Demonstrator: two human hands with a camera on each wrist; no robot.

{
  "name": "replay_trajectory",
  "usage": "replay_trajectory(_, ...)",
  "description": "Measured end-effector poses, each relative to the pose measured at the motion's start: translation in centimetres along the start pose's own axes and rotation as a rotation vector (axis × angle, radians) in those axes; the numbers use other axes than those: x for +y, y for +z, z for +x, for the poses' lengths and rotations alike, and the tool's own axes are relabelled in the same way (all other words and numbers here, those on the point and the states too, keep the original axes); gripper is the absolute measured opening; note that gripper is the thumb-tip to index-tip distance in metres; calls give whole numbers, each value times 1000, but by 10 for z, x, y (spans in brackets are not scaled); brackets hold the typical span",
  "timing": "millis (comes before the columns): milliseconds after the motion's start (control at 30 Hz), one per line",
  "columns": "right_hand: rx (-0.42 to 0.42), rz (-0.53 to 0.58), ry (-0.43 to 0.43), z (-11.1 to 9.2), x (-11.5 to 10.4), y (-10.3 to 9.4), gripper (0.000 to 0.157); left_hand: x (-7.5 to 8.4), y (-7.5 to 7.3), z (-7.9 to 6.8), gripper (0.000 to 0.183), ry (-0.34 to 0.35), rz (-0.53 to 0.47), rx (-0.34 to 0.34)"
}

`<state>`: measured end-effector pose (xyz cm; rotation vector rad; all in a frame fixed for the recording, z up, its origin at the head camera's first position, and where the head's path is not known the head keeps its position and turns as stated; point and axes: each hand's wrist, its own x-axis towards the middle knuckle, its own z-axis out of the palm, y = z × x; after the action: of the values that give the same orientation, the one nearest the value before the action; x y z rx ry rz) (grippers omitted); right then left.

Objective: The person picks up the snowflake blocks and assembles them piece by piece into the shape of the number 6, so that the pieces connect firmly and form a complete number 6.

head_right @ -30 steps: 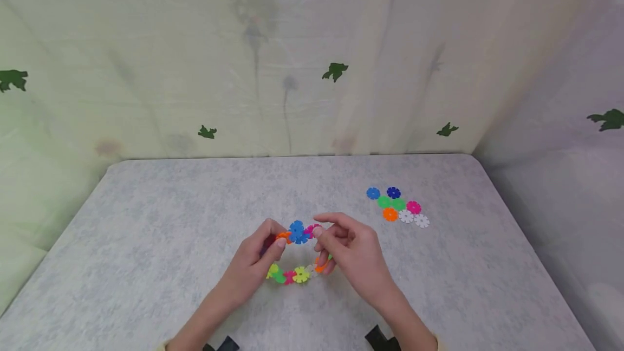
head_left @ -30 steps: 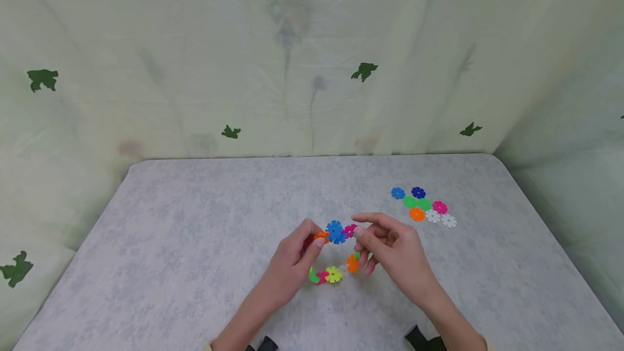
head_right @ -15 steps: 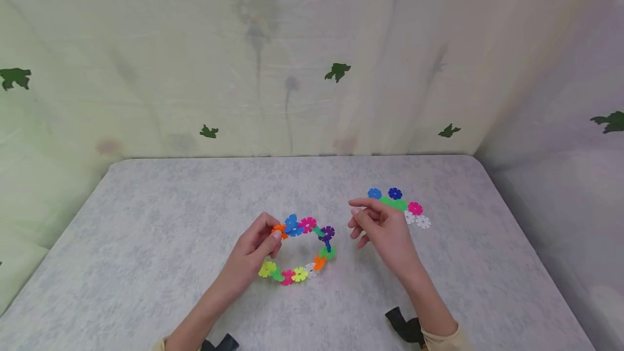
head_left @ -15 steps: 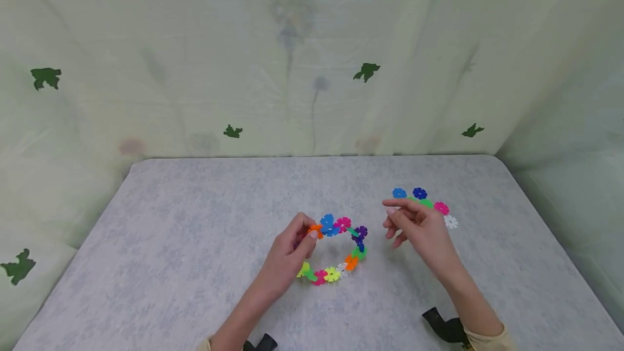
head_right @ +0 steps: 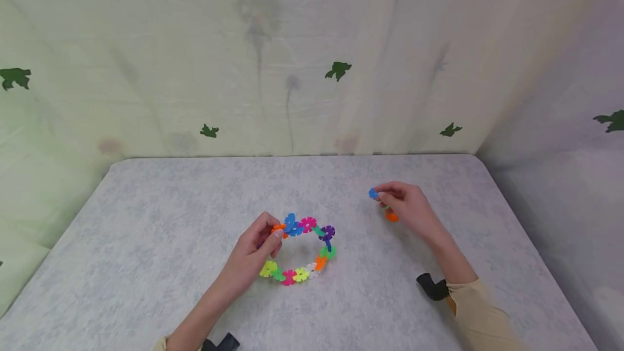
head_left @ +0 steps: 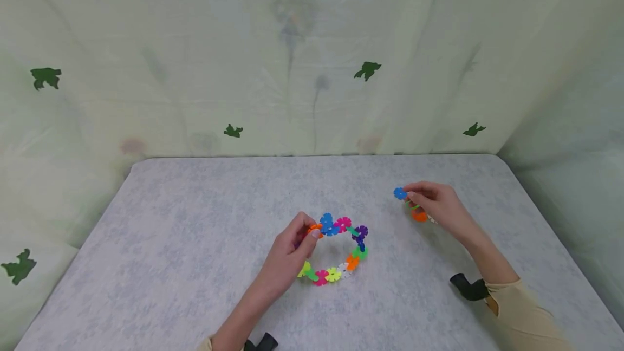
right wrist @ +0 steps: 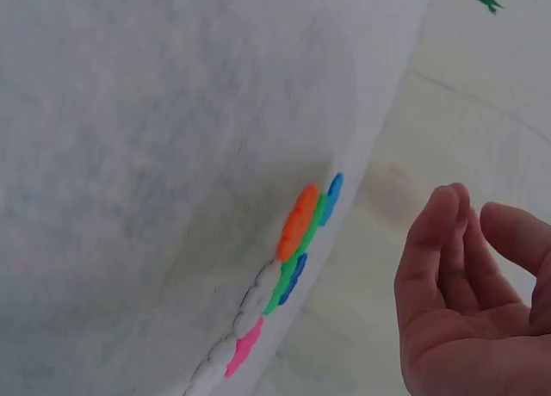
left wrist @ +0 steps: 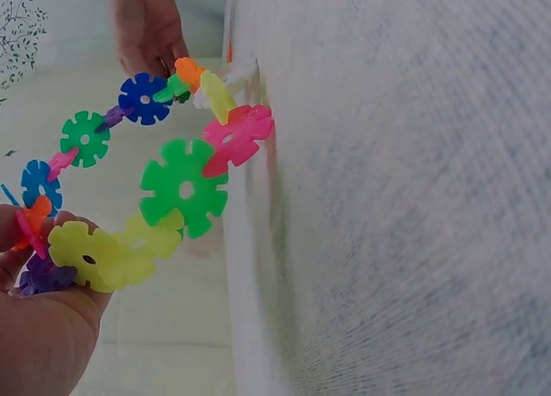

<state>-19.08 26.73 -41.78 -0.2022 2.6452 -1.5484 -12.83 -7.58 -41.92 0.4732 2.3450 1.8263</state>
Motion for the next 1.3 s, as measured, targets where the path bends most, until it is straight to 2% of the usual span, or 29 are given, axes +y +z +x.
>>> replay_trajectory(200, -57, -252, -59, 23, 9, -11, 29, 0, -1, 0, 5, -7, 5, -15)
replay_trajectory(333, -109, -358, -69, 36, 15, -13, 29, -2, -2, 1, 6, 10, -7, -20)
replay_trajectory(433, -159, -383, -99, 44, 20, -14, 30, -3, -2, 2, 5, 27, -36, -21)
replay_trajectory(567, -224, -349, -140, 53, 27, -16, 30, -3, -1, 3, 5, 25, -61, -20)
replay_trajectory(667, -246, -333, -132, 56, 31, -16, 30, -4, -1, 3, 5, 14, -63, -19)
replay_trajectory(933, -234, -348, -56, 60, 29, -14, 23, -3, -1, 4, 5, 5, -72, -19)
replay_trajectory(1133, -149, -403, -9, 54, 19, -12, 11, -1, 1, 3, 4, -9, -76, -40)
replay_trajectory(1300, -73, -374, -14, 37, 4, -9, 15, 1, 2, 2, 6, -15, -79, -44)
